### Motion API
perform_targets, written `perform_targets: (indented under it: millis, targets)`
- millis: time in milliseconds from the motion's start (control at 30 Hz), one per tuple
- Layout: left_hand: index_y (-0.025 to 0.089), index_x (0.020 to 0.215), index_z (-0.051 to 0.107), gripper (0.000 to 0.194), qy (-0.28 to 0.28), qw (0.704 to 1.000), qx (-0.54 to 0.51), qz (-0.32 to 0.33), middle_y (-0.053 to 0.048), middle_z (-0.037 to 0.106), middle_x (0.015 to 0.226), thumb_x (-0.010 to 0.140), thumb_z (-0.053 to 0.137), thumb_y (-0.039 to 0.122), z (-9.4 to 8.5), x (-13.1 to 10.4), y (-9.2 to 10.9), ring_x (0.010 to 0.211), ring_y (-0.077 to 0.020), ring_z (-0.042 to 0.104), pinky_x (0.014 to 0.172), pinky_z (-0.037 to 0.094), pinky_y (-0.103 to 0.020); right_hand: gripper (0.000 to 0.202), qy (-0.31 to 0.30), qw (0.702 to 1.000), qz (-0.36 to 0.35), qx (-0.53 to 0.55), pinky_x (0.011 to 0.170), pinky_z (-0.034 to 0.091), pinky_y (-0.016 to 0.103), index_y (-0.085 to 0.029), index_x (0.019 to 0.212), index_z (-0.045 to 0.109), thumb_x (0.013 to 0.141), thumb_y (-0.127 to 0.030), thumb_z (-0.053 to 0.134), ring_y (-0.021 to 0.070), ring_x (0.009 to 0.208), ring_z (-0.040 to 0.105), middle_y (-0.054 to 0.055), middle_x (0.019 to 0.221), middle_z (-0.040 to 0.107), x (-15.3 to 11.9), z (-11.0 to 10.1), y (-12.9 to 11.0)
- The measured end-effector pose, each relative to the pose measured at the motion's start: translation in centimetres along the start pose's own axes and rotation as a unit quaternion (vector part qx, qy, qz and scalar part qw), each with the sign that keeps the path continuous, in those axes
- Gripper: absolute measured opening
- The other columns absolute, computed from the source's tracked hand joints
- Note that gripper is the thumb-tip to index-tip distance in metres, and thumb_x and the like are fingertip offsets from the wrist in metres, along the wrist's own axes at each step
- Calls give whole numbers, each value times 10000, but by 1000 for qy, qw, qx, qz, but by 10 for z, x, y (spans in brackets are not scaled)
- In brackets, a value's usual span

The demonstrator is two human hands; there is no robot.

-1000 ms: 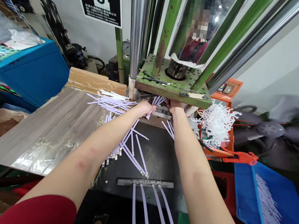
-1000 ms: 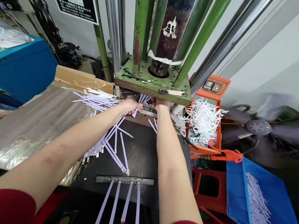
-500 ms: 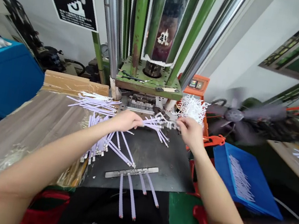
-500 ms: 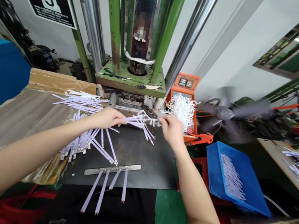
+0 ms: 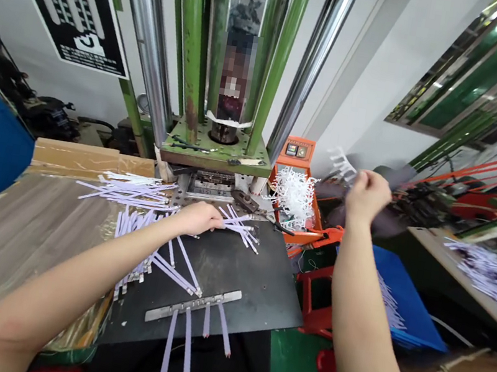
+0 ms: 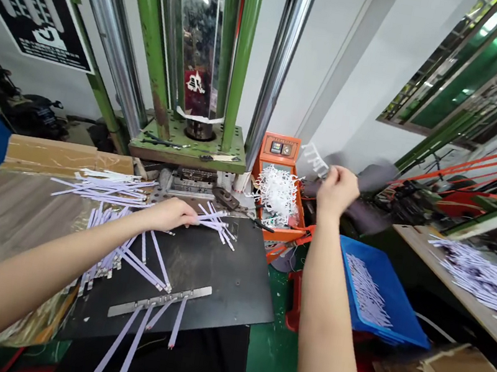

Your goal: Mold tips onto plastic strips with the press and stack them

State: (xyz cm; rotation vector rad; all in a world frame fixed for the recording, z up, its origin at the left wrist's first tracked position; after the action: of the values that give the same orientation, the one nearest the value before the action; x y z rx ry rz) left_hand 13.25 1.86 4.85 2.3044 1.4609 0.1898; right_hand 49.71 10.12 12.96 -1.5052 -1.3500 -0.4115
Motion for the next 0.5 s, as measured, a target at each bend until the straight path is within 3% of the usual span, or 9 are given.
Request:
perform_targets:
  millis: [67, 133, 233, 333, 433, 500]
  targets:
    - [227, 845, 756, 187, 2, 999, 27, -19, -41, 742, 945, 855, 582, 297, 14, 6, -2, 890, -205, 676, 756, 468, -234, 224, -102, 993, 53, -33, 855, 452, 419, -103, 802, 685, 895, -188, 500, 308, 882, 619, 192, 848, 678, 13, 38, 1]
    - [237, 1103, 719, 287, 18, 998, 47, -41, -86, 672, 1216, 857, 587, 303, 23, 7, -4, 1044, -266, 659, 855, 499, -309, 190, -179, 981, 60, -41, 848, 458, 399, -98, 761, 684, 872, -200, 568, 305, 885, 614, 207, 857, 672, 10, 65, -3]
    - [246, 1431, 487, 559, 59, 996, 48, -43, -115, 444, 1497, 890, 560, 366, 25, -20, -16, 1209, -310, 586, 997, 482, -402, 158, -178, 984, 14, -24, 899, 455, 385, -92, 814, 696, 861, -190, 580, 293, 969, 600, 224, 999, 657, -18, 69, -8]
    - [340, 1452, 451, 525, 140, 990, 15, 21, -41, 474, 1478, 936, 510, 416, 28, -89, -31, 1239, -263, 571, 1039, 483, -367, 215, -182, 972, -134, 58, 893, 469, 385, -129, 848, 692, 916, -202, 502, 267, 930, 606, 162, 924, 666, -64, 47, -19]
    - [524, 1436, 395, 525, 258, 966, 3, 11, 81, 525, 1416, 951, 513, 361, 38, -170, -33, 1172, -228, 606, 1028, 504, -374, 237, -321, 883, -297, 172, 877, 496, 371, -179, 940, 697, 976, -272, 482, 245, 910, 627, 107, 912, 685, -110, 42, -46]
    - [600, 1429, 334, 585, 323, 945, 19, -52, 164, 470, 1452, 949, 520, 325, 52, -213, -30, 1153, -248, 603, 1032, 495, -435, 255, -396, 826, -350, 195, 949, 484, 390, -170, 1054, 692, 995, -291, 476, 257, 1031, 615, 130, 1076, 680, -131, 61, -70]
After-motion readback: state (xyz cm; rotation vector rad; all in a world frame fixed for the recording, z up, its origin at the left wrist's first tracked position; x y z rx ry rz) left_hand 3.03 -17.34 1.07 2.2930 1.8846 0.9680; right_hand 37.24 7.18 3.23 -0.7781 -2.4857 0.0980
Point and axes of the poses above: each hand's wrist, its own x-axis towards the middle knuckle, its own z-axis out of the palm, y = z × x, the point moved 2 cm from there along x, towards the middle knuckle
